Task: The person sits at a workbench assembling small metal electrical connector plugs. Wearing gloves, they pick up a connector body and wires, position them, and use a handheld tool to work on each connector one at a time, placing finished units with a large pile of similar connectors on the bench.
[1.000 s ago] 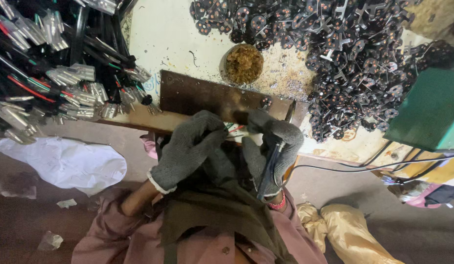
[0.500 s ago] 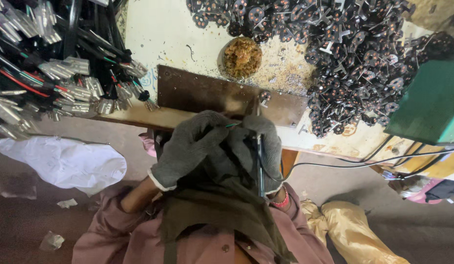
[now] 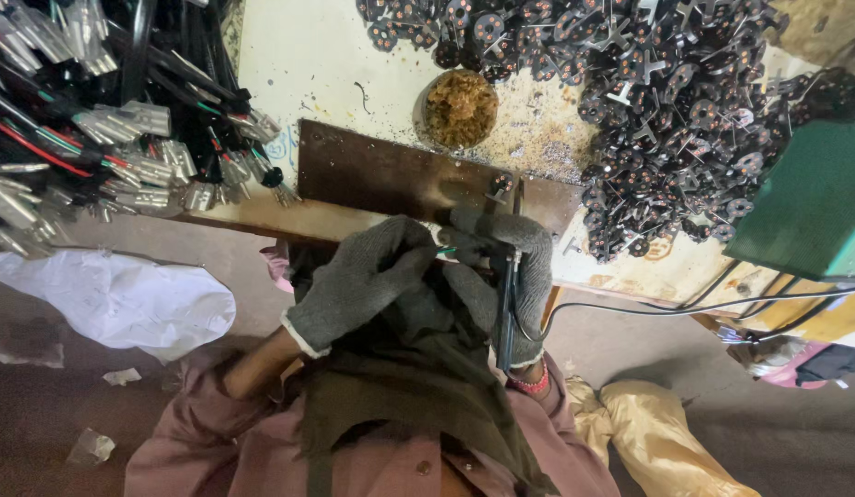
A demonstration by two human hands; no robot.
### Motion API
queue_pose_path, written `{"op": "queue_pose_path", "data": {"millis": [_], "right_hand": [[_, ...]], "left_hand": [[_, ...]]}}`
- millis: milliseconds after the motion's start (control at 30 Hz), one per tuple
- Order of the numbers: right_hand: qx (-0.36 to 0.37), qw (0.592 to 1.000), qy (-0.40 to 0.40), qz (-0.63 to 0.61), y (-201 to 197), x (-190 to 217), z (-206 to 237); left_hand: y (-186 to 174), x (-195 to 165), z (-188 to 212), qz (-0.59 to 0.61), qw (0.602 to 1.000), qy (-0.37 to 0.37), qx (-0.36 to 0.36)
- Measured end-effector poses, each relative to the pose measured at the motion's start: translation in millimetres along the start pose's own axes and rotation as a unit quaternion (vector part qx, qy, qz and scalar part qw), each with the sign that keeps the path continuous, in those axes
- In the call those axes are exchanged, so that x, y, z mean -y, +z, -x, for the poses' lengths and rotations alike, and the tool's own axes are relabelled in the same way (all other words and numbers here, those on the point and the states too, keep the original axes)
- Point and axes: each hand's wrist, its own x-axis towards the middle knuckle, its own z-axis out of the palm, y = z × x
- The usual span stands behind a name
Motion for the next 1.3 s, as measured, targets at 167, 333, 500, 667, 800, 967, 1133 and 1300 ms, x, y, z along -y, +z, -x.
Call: {"op": "queue_pose_path", "data": {"millis": [167, 333, 500, 667, 800, 967, 1133, 1300], "right_hand": [[0.055, 0.947, -0.167, 0.27, 15.8, 5.3, 0.6], [-0.072, 0.938, -0.164, 0.296, 10.2, -14.5, 4.2], [-0.143, 0.862, -0.311, 0.374, -5.1, -26.1, -12.5], [-0.066, 0.862, -0.358, 0.354, 0.5, -8.6, -31.0], [-0.01, 0.771, -0.424, 0.476, 15.8, 5.1, -41.8], [0.018, 0.799, -0.413, 0.436, 22.9, 13.3, -40.0], [0.014, 0.791, -0.402, 0.461, 26.5, 23.4, -40.0], [0.033, 0.735, -0.439, 0.516, 43.4, 17.7, -45.3]], "left_hand": [[3.9, 8.7, 2.6, -0.005, 0.996, 0.087, -0.004], [20.4, 11.9, -4.1, 0.099, 0.991, 0.073, -0.041], [15.5, -9.6, -11.4, -0.176, 0.956, 0.164, -0.17], [-18.3, -28.8, -41.3, -0.231, 0.909, 0.251, -0.24], [-23.2, -33.1, -69.8, -0.292, 0.877, 0.29, -0.246], [-22.1, -36.5, -65.8, -0.254, 0.897, 0.279, -0.231], [-35.2, -29.7, -38.4, -0.192, 0.948, 0.18, -0.178], [-35.5, -12.0, -36.6, -0.188, 0.957, 0.196, -0.097]]}}
